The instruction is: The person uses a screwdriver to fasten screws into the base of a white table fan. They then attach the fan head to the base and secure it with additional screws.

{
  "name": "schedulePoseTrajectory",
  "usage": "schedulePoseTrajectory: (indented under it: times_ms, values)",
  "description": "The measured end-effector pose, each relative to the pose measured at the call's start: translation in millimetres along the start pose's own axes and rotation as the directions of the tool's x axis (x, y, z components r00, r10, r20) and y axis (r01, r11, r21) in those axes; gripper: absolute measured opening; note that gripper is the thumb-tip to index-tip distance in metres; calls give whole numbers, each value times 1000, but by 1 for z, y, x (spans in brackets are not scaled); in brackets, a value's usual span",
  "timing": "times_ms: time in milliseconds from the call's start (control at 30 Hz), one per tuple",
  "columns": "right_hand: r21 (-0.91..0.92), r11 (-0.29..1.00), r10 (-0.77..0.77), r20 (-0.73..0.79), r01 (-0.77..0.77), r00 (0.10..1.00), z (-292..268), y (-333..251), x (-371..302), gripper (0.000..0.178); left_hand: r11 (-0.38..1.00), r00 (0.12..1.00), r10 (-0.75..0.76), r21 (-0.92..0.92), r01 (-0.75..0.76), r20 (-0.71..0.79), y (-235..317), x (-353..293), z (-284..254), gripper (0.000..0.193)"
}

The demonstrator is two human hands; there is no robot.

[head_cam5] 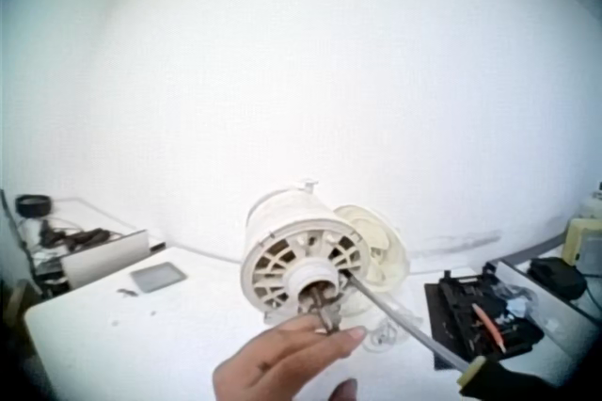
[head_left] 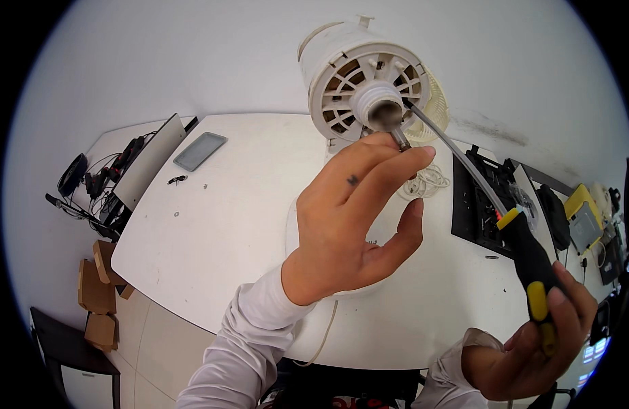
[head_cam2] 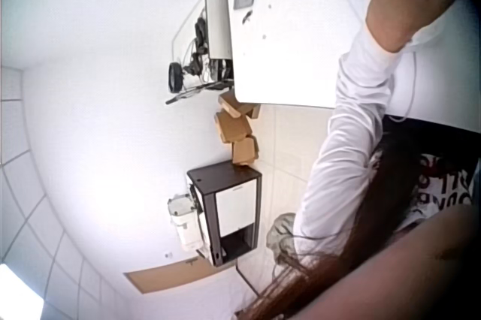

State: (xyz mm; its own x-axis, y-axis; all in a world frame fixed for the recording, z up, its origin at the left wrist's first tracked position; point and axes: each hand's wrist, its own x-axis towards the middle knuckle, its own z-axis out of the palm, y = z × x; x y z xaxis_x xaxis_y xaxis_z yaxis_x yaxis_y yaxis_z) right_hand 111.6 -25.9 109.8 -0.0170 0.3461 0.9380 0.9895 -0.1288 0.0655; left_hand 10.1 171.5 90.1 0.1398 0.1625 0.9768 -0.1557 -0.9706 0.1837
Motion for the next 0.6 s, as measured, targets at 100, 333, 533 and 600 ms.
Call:
schedulePoseTrajectory:
  times_ms: [100, 333, 533, 600]
  values:
    - [48, 964, 267, -114, -263, 957, 5, 0, -13, 30, 1000, 1000, 4, -6, -4, -7, 0, 1, 0, 44]
    - [211, 975, -109, 172, 71, 979, -11, 10, 4, 55, 1000, 1000, 1, -6, -1, -10, -2, -1, 0, 44]
    - [299, 886, -408, 138, 355, 902, -13, 8, 19, 31, 1000, 1000, -1, -11, 1, 1, -1, 0, 0, 45]
    - [264, 914, -354, 144, 309, 924, -14, 3, 16, 29, 1000, 999, -12, -5, 13, 49, 1, -1, -2, 47]
